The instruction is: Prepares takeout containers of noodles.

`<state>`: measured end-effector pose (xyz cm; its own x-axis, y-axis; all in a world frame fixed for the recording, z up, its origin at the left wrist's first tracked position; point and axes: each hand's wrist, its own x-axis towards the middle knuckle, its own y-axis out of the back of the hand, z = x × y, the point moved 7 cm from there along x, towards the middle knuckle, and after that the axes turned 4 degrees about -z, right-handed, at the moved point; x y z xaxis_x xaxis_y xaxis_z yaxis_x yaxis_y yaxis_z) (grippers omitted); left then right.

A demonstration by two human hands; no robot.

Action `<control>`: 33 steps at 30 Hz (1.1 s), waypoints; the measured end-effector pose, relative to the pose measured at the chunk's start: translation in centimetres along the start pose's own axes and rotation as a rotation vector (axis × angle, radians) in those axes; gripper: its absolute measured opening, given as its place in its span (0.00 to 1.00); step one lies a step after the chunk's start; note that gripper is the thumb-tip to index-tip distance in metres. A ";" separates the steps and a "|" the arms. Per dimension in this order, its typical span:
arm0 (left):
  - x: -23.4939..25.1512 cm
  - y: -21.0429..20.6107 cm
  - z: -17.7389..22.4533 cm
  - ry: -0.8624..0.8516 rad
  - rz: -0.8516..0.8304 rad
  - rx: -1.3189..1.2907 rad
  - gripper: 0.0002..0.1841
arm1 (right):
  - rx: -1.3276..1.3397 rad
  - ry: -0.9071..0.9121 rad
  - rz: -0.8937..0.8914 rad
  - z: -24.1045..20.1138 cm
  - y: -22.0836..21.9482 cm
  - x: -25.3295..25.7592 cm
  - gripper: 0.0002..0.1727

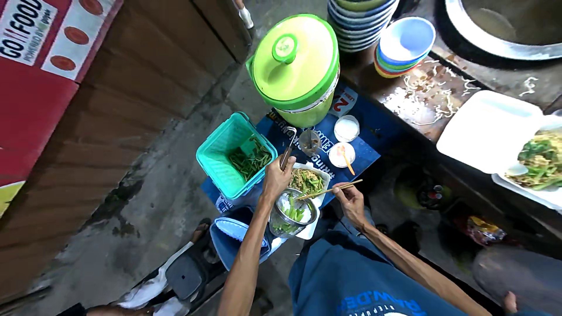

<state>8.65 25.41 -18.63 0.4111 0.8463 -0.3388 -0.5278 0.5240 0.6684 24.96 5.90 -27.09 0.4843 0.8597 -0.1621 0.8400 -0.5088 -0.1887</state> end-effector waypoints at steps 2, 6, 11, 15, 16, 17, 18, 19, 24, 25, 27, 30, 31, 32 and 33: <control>-0.4 0.5 -0.1 -0.007 0.035 -0.014 0.21 | 0.006 0.020 0.034 -0.6 0.9 0.5 0.07; -1.7 1.7 -0.2 -0.039 0.103 -0.032 0.20 | -0.001 0.057 0.097 -1.8 1.8 1.0 0.08; -4.7 4.2 -0.1 -0.199 0.270 -0.149 0.16 | -0.010 0.171 0.101 -5.0 1.2 -0.3 0.08; -7.7 6.4 0.4 -0.475 0.386 -0.347 0.18 | -0.171 0.396 -0.051 -8.7 -1.5 -2.3 0.11; -8.2 6.8 0.5 -0.510 0.390 -0.408 0.19 | -0.253 0.471 -0.094 -9.5 -2.4 -2.7 0.11; -8.6 7.4 0.8 -0.543 0.397 -0.468 0.19 | -0.333 0.548 -0.133 -10.3 -3.5 -2.9 0.10; -8.9 7.9 1.3 -0.576 0.397 -0.536 0.19 | -0.412 0.611 -0.171 -11.1 -4.5 -3.1 0.09; -9.2 8.3 1.9 -0.601 0.390 -0.601 0.19 | -0.490 0.634 -0.213 -11.7 -5.5 -3.1 0.09; -9.0 10.9 5.8 -0.700 0.401 -0.781 0.28 | -0.648 0.473 -0.227 -16.0 -7.1 -2.5 0.14; -8.5 11.5 7.0 -0.693 0.437 -0.808 0.31 | -0.639 0.443 -0.218 -17.3 -6.9 -2.2 0.21; -7.5 12.6 9.8 -0.671 0.514 -0.819 0.29 | -0.549 0.447 -0.186 -20.6 -6.0 -1.8 0.33; -5.7 14.6 14.8 -0.751 0.565 -0.844 0.26 | -0.384 0.518 -0.039 -24.0 -3.1 -2.5 0.35; -4.8 15.3 16.6 -0.799 0.556 -0.858 0.25 | -0.341 0.519 0.018 -24.5 -1.9 -2.8 0.33; -4.0 16.0 18.8 -0.842 0.535 -0.850 0.24 | -0.299 0.504 0.067 -24.6 -0.7 -2.9 0.30; -3.2 16.6 21.2 -0.870 0.507 -0.821 0.22 | -0.264 0.475 0.111 -24.4 0.7 -3.0 0.28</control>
<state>14.30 29.43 7.58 0.2136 0.7891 0.5759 -0.9368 0.3326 -0.1083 30.04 4.08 -3.12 0.5797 0.7582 0.2985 0.7807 -0.6218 0.0633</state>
